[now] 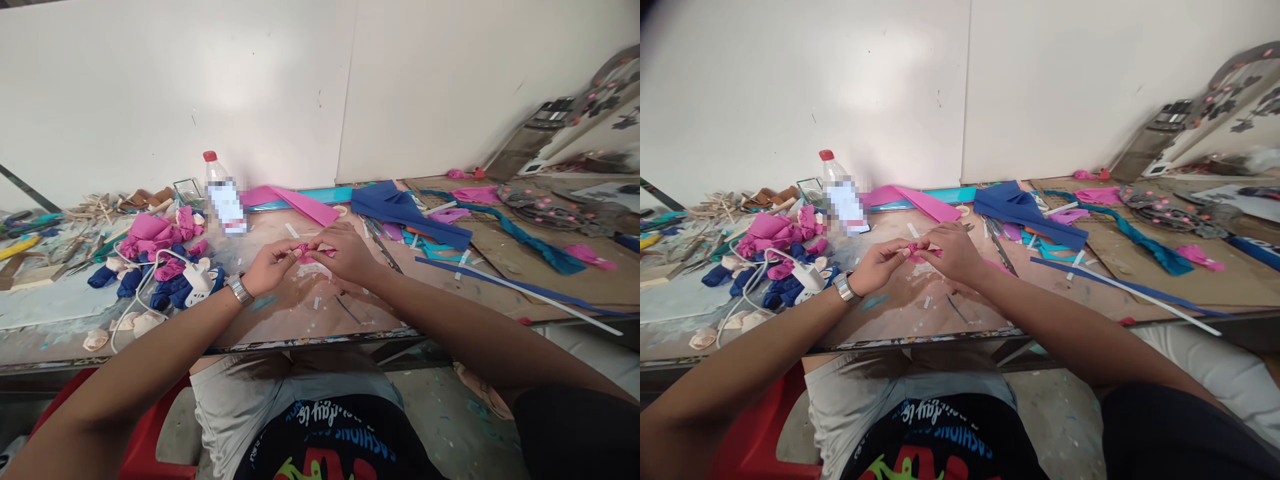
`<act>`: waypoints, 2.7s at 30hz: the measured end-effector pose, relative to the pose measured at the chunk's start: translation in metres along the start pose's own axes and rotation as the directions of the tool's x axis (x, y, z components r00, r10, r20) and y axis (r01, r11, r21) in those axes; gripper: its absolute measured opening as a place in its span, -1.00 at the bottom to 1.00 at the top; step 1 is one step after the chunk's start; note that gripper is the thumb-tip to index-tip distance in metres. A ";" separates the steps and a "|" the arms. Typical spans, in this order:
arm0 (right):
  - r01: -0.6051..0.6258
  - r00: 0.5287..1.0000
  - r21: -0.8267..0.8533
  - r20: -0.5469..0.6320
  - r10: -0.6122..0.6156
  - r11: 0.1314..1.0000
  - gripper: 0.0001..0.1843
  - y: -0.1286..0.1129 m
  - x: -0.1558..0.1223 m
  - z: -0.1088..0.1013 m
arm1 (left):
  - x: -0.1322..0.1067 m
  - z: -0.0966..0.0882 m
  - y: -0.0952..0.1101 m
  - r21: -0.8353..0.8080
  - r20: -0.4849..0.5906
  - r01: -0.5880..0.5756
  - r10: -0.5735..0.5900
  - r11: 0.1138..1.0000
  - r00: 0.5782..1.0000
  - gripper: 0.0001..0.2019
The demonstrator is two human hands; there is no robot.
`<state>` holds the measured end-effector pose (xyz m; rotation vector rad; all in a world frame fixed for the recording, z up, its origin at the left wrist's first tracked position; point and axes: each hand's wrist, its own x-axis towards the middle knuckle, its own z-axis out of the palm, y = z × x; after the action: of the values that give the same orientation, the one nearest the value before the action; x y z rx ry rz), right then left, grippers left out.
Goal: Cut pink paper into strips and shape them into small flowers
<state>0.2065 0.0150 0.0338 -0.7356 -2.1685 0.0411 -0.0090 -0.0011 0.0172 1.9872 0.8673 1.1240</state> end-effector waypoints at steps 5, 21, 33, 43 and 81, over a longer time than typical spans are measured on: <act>-0.019 1.000 0.011 0.008 0.019 1.000 -0.78 -0.002 0.001 0.000 | 0.001 0.000 0.004 0.010 0.034 -0.024 0.024 1.000 0.999 -0.57; 0.023 0.998 -0.015 0.055 -0.023 1.000 -0.79 0.001 0.000 0.000 | 0.000 0.000 -0.003 0.153 -0.094 -0.061 0.076 0.986 0.993 -0.69; 0.011 0.999 0.025 0.037 -0.012 1.000 -0.67 0.001 0.000 0.002 | 0.000 0.001 -0.006 -0.034 0.015 0.009 -0.008 0.999 1.000 -0.65; 0.019 1.000 0.011 0.018 -0.019 1.000 -0.81 -0.004 0.000 -0.001 | 0.001 0.000 -0.003 -0.125 -0.008 0.017 -0.018 0.992 1.000 -0.66; 0.084 0.996 0.031 0.017 -0.085 0.996 -0.77 0.007 -0.004 0.008 | -0.001 0.001 -0.001 -0.058 0.156 -0.128 0.136 0.990 0.978 -0.58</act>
<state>0.2065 0.0202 0.0239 -0.6277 -2.2092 0.0371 -0.0090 -0.0018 0.0161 2.0875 0.6277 1.0310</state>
